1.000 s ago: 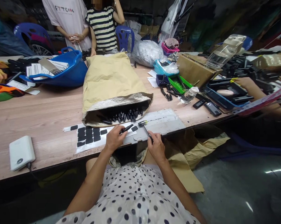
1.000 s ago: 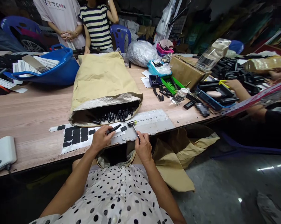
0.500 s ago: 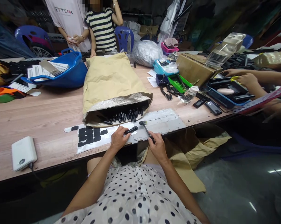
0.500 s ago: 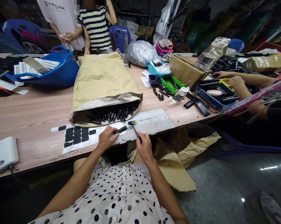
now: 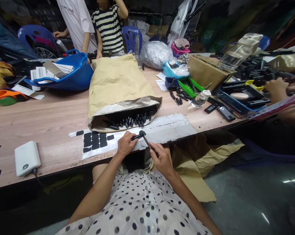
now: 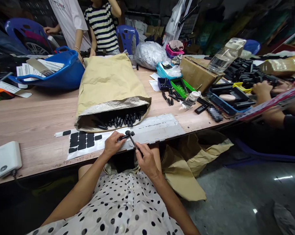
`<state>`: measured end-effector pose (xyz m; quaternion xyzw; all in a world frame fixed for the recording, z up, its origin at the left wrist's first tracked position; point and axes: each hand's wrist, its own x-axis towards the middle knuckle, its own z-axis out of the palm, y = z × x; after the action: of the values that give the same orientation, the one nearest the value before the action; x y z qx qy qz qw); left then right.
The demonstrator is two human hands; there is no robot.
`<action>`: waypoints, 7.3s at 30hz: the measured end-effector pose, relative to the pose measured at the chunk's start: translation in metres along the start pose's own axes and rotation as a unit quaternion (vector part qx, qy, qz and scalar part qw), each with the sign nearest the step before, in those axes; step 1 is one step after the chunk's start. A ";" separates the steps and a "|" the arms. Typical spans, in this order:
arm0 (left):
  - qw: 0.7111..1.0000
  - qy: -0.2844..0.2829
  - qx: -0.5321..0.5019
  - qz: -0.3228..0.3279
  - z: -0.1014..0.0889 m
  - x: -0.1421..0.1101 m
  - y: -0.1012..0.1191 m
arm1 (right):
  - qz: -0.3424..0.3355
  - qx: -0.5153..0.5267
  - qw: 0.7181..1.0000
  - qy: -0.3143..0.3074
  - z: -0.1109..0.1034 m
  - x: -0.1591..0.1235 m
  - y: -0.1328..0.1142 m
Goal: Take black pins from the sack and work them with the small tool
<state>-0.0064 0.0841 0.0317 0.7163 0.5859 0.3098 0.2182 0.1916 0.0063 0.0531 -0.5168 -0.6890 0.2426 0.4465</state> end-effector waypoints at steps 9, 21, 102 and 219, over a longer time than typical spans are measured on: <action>1.000 -0.013 -0.011 -0.012 -0.001 0.000 0.002 | 0.021 0.033 0.999 -0.013 0.002 0.001 -0.004; 0.998 -0.023 -0.026 -0.047 0.002 -0.002 0.014 | 0.009 0.012 1.000 -0.026 0.005 -0.003 0.011; 0.997 -0.016 -0.011 0.077 -0.005 0.003 -0.015 | 0.094 -0.178 0.973 0.116 -0.016 0.007 0.055; 0.992 0.107 -0.017 0.062 -0.024 0.015 -0.007 | 0.101 -0.248 0.958 0.103 -0.001 -0.001 0.046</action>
<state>-0.0261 0.0986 0.0468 0.7103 0.5549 0.4075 0.1466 0.2155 0.0215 0.0163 -0.7003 -0.6220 0.0530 0.3463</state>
